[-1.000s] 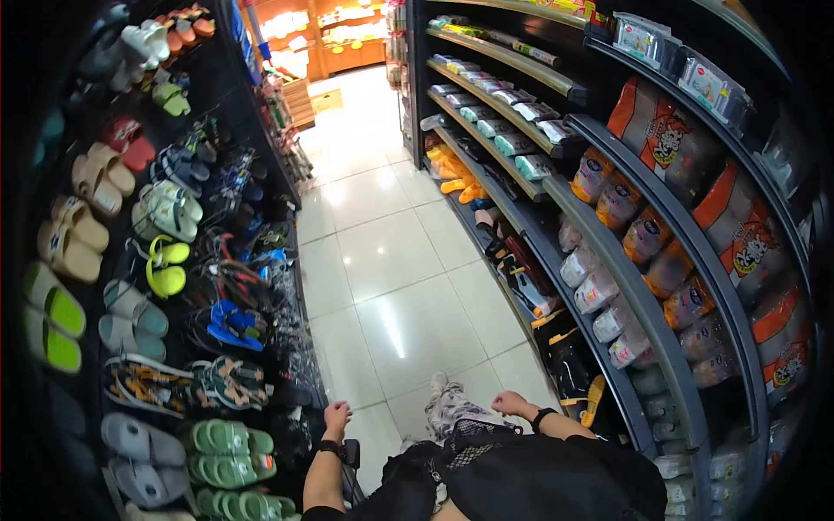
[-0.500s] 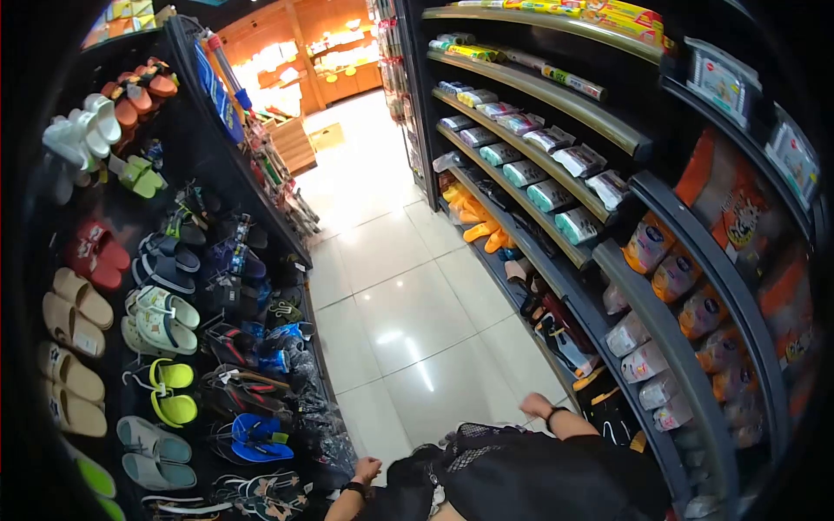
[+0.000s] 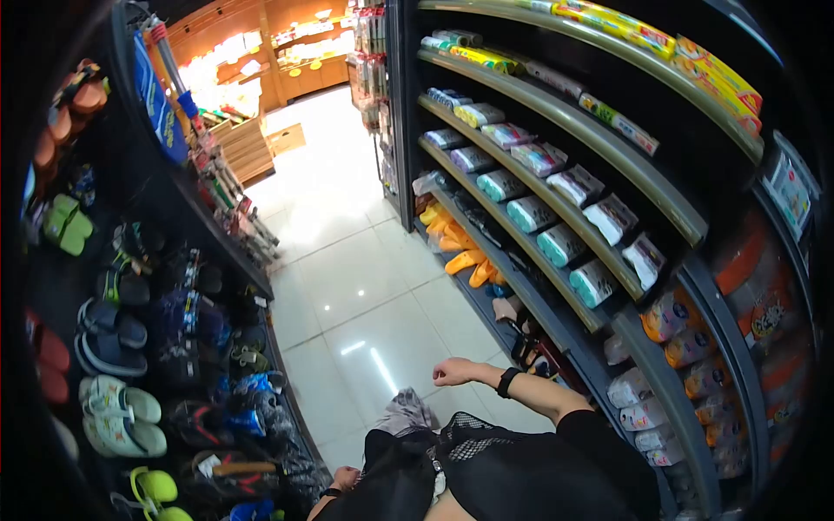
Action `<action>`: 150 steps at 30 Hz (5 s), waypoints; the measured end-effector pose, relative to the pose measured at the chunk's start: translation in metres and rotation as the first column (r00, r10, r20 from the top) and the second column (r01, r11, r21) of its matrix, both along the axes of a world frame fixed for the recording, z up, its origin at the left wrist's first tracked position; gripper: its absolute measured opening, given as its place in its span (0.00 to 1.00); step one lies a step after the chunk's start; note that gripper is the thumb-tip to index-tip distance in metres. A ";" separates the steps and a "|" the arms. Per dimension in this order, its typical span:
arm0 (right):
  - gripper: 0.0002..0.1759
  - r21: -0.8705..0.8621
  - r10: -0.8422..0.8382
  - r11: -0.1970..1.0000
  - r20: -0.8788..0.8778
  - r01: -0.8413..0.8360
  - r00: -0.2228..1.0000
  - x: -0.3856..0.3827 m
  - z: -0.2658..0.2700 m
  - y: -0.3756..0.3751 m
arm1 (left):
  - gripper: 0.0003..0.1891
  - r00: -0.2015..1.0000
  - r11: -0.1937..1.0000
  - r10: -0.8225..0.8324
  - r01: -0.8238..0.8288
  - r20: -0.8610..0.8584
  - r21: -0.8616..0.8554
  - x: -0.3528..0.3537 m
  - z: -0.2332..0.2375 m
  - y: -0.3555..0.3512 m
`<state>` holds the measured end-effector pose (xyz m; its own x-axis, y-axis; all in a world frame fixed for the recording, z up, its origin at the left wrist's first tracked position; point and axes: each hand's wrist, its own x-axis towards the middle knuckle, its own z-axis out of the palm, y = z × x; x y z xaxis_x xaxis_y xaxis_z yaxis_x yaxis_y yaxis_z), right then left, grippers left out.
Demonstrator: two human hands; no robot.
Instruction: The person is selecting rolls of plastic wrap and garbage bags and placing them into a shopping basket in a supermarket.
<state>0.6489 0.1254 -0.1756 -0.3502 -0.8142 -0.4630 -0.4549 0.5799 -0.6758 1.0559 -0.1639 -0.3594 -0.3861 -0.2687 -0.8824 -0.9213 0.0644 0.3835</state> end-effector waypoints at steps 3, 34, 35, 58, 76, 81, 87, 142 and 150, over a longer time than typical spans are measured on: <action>0.21 0.015 0.009 1.000 -0.111 -0.007 0.994 -0.091 0.032 -0.026 | 0.10 0.997 1.000 0.028 -0.027 -0.077 0.015 -0.100 0.014 -0.061; 0.25 -0.056 -0.202 0.857 -0.951 0.513 0.234 -0.765 0.444 -0.030 | 0.14 0.190 0.601 -0.367 0.795 -0.911 -0.077 -1.049 0.379 -0.005; 0.25 -0.048 -0.200 0.835 -0.954 0.547 0.221 -0.775 0.443 -0.031 | 0.14 0.165 0.565 -0.356 0.822 -0.920 -0.072 -1.063 0.385 -0.001; 0.33 -0.241 -0.602 0.693 -0.712 0.680 0.362 -0.836 0.452 -0.014 | 0.18 -0.013 0.325 -0.017 0.945 -1.000 -0.018 -1.279 0.483 0.050; 0.28 -0.117 -0.242 0.826 -0.957 0.551 0.159 -0.825 0.445 -0.054 | 0.34 0.339 0.329 0.381 0.819 -0.860 0.469 -1.257 0.481 -0.007; 0.31 -0.076 -0.265 0.710 -0.950 0.700 0.165 -0.859 0.433 -0.034 | 0.32 0.311 0.342 0.353 0.835 -0.882 0.432 -1.257 0.472 -0.029; 0.32 -0.009 -0.237 0.621 -0.955 0.784 0.177 -0.874 0.425 -0.035 | 0.30 0.153 0.370 0.223 0.900 -0.963 0.229 -1.260 0.460 -0.047; 0.24 -0.611 -0.360 -0.786 0.334 0.091 -0.871 0.012 0.176 0.017 | 0.26 -0.385 -0.955 -0.276 0.212 -0.881 0.207 -0.593 0.400 0.432; 0.20 -0.599 -0.180 -0.800 0.289 -0.031 -0.940 0.137 0.186 0.163 | 0.26 -0.450 -0.937 -0.328 0.040 -0.831 0.348 -0.438 0.405 0.619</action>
<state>0.7863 0.2885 0.0106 0.1978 0.9794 0.0413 0.1805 0.0050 -0.9836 0.6175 0.4549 0.0455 0.9504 0.2692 -0.1559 0.0748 0.2887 0.9545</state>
